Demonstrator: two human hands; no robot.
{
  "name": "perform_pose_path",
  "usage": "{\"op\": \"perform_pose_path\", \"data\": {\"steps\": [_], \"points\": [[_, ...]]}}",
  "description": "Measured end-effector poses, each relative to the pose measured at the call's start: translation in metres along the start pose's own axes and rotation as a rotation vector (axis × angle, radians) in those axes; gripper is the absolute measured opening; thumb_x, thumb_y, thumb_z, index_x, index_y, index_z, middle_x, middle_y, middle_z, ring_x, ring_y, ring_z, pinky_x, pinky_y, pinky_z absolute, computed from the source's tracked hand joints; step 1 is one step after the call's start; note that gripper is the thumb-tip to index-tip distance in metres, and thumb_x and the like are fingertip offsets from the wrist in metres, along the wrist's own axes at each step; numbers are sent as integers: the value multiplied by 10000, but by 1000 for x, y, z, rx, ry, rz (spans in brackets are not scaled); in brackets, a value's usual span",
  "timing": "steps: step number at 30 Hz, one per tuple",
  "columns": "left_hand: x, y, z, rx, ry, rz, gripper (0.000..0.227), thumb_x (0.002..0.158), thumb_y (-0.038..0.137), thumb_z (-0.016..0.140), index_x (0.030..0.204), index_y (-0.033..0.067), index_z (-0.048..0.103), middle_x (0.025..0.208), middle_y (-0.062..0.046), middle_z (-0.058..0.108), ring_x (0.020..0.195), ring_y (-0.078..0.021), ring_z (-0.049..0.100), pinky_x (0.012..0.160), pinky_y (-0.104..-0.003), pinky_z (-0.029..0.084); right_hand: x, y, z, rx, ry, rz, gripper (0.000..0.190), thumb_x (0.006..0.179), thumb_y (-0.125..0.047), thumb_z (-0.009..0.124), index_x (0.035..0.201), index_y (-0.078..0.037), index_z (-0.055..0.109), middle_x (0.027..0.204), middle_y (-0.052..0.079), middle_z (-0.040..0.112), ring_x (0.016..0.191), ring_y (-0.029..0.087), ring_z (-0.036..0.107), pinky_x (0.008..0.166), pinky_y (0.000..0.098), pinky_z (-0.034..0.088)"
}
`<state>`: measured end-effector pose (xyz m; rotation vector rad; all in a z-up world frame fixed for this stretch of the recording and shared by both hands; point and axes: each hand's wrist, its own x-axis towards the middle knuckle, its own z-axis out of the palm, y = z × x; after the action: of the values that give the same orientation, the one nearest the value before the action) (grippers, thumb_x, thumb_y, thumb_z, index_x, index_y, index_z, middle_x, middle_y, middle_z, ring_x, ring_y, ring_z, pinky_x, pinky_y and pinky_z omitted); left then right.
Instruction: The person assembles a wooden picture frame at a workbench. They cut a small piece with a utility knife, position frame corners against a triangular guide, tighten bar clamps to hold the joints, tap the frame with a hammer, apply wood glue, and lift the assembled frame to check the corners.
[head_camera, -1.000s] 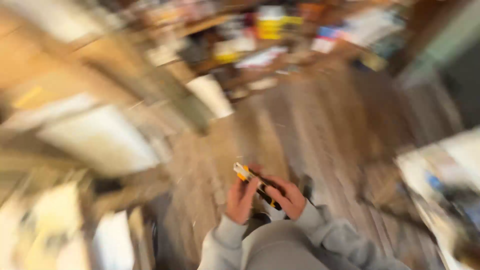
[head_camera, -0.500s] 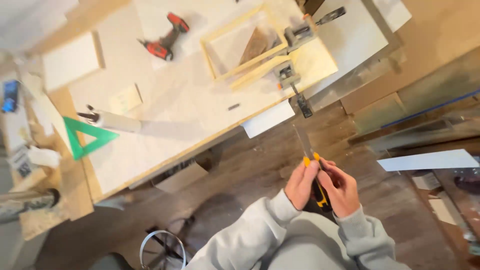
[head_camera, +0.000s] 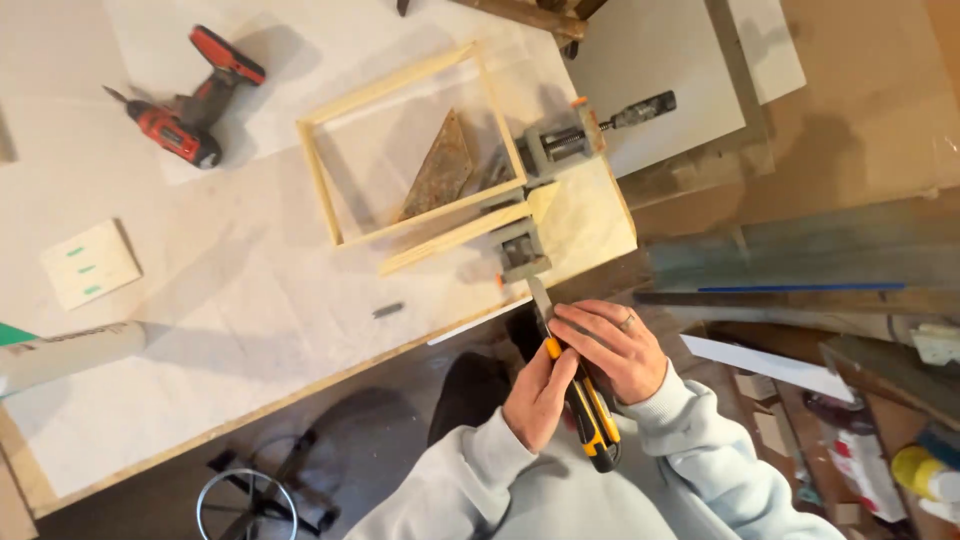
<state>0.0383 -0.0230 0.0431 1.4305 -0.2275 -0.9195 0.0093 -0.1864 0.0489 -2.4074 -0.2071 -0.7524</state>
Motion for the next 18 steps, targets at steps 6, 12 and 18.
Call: {"op": "perform_pose_path", "data": {"steps": [6, 12, 18], "points": [[59, -6, -13, 204, -24, -134, 546, 1082, 603, 610, 881, 97, 644, 676, -114, 660, 643, -264, 717, 585, -354, 579, 6, 54, 12, 62, -10, 31, 215, 1046, -139, 647, 1121, -39, 822, 1195, 190, 780, 978, 370, 744, 916, 433, 614], [86, -17, -40, -97, -175, -70, 349, 1114, 349, 641, 1209, 14, 675, 918, -196, 732, 744, -298, 765, 526, -433, 657, -2, 55, 15, 93, 9, 165, 274, 1067, -223, 623, 1138, -55, 827, 1182, 191, 756, 938, 332, 750, 849, 412, 619], [99, -1, -51, -244, -381, -98, 416, 1097, 301, 659, 1325, -32, 560, 1089, -262, 692, 887, -322, 720, 717, -481, 670, 5, 48, 13, 149, 11, 220, 333, 1076, -205, 580, 1200, 6, 806, 1188, 223, 746, 875, 302, 722, 816, 368, 613]]}}
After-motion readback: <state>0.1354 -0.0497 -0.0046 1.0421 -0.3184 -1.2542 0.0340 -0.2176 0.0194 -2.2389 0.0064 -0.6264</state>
